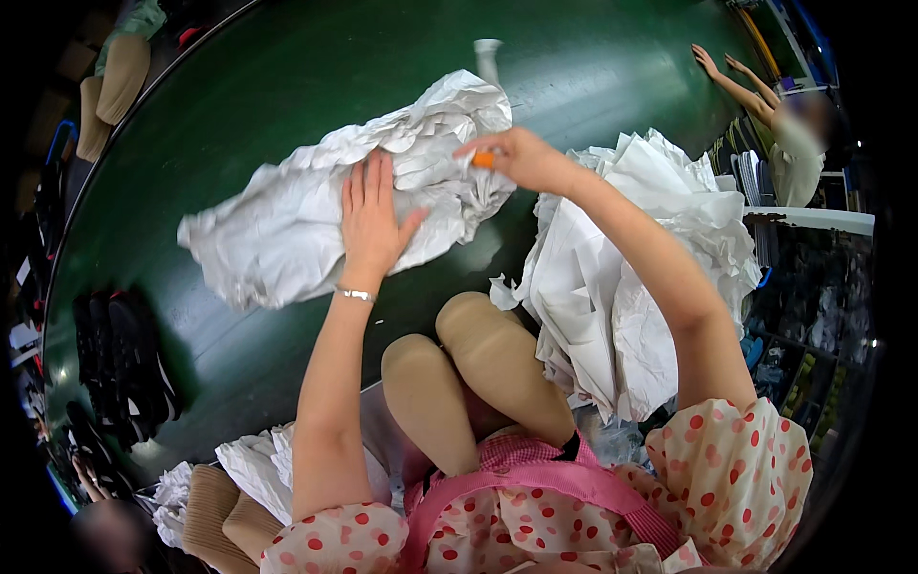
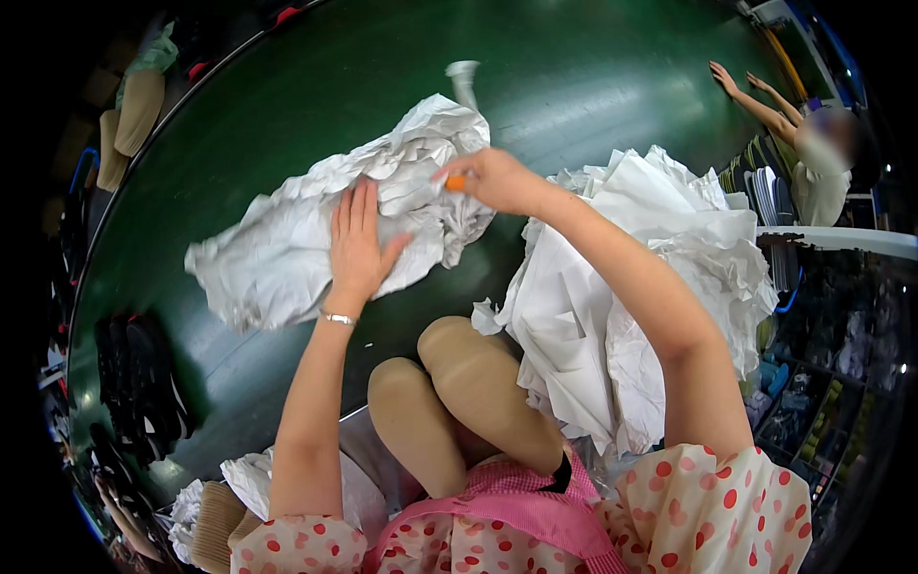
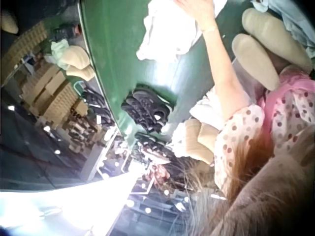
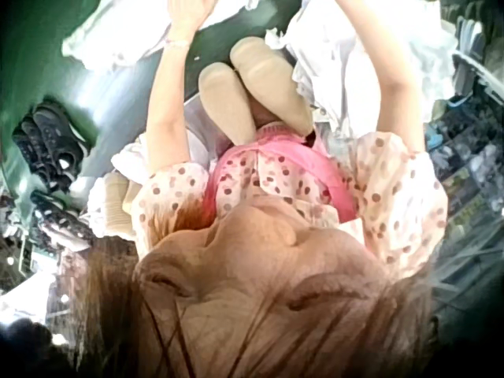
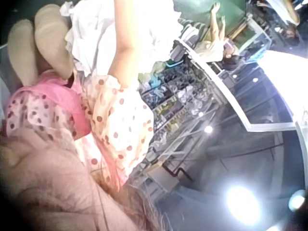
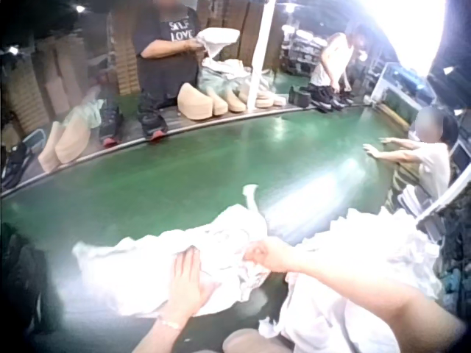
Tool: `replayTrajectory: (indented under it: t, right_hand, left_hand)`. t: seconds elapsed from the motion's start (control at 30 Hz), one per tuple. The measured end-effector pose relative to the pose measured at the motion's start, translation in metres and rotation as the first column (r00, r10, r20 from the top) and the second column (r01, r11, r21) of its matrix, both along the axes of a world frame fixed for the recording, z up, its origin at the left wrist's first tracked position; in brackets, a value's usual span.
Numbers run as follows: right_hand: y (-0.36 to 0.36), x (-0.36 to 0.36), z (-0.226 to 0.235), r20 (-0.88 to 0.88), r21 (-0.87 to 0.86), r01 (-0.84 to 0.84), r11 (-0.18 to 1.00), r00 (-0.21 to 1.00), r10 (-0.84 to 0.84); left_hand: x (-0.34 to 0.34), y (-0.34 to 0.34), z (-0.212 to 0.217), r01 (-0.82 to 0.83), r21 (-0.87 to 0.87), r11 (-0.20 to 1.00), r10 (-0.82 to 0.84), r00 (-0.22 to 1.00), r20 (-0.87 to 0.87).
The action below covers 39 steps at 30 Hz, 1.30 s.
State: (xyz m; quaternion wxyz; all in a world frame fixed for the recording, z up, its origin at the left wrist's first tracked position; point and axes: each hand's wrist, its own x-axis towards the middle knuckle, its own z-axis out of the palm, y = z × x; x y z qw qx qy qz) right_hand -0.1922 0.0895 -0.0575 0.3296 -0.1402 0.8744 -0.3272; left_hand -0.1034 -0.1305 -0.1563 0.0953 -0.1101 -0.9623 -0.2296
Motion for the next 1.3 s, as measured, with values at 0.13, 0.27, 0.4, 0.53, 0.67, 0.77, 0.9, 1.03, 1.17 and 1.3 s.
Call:
replayTrajectory:
  t: [0.13,0.27,0.4,0.53,0.67,0.77,0.9,1.03,1.17,1.3]
  right_hand:
    - [0.031,-0.032,-0.025,0.014,-0.375,0.528,0.762,0.825,-0.565]
    - [0.081,-0.085,-0.032,-0.077,-0.535,0.678,0.504,0.555,-0.828]
    - [0.167,-0.128,-0.046,-0.158,-0.598,0.758,0.261,0.208,-0.965]
    - [0.196,-0.108,-0.038,-0.707,-0.171,0.860,0.481,0.233,-0.668]
    - [0.138,-0.068,-0.020,-0.855,0.111,0.545,0.831,0.478,-0.199]
    - [0.027,-0.022,-0.003,-0.925,-0.154,0.025,0.988,0.348,-0.153]
    - [-0.080,0.047,-0.062,-0.836,-0.132,-0.394,0.909,0.538,0.112]
    - [-0.055,0.025,-0.116,-0.877,0.049,-0.247,0.968,0.452,0.160]
    - [-0.004,-0.027,-0.131,-0.871,0.005,-0.180,0.984,0.482,0.092]
    - [0.021,-0.063,-0.101,-0.842,0.315,-0.106,0.943,0.427,0.330]
  left_hand:
    - [0.025,0.004,-0.010,-0.038,0.004,0.999,0.038,0.999,-0.036]
    - [0.027,0.001,-0.007,-0.062,-0.067,0.996,0.060,0.998,-0.036]
    - [0.027,0.000,-0.008,-0.076,-0.103,0.992,0.074,0.997,-0.020]
    - [0.031,-0.005,-0.005,-0.089,-0.101,0.991,0.088,0.996,-0.008]
    - [0.030,0.002,-0.006,-0.135,-0.105,0.985,0.136,0.991,0.006]
    - [0.028,0.007,-0.009,-0.188,-0.111,0.976,0.188,0.982,-0.010]
    - [0.021,0.012,-0.006,-0.095,-0.157,0.983,0.105,0.993,0.056]
    - [0.036,-0.002,-0.006,-0.085,-0.126,0.988,0.090,0.995,0.031]
    - [0.047,-0.013,-0.009,-0.073,-0.122,0.990,0.077,0.997,0.027]
    - [0.048,-0.018,-0.007,-0.076,-0.116,0.990,0.080,0.996,0.028]
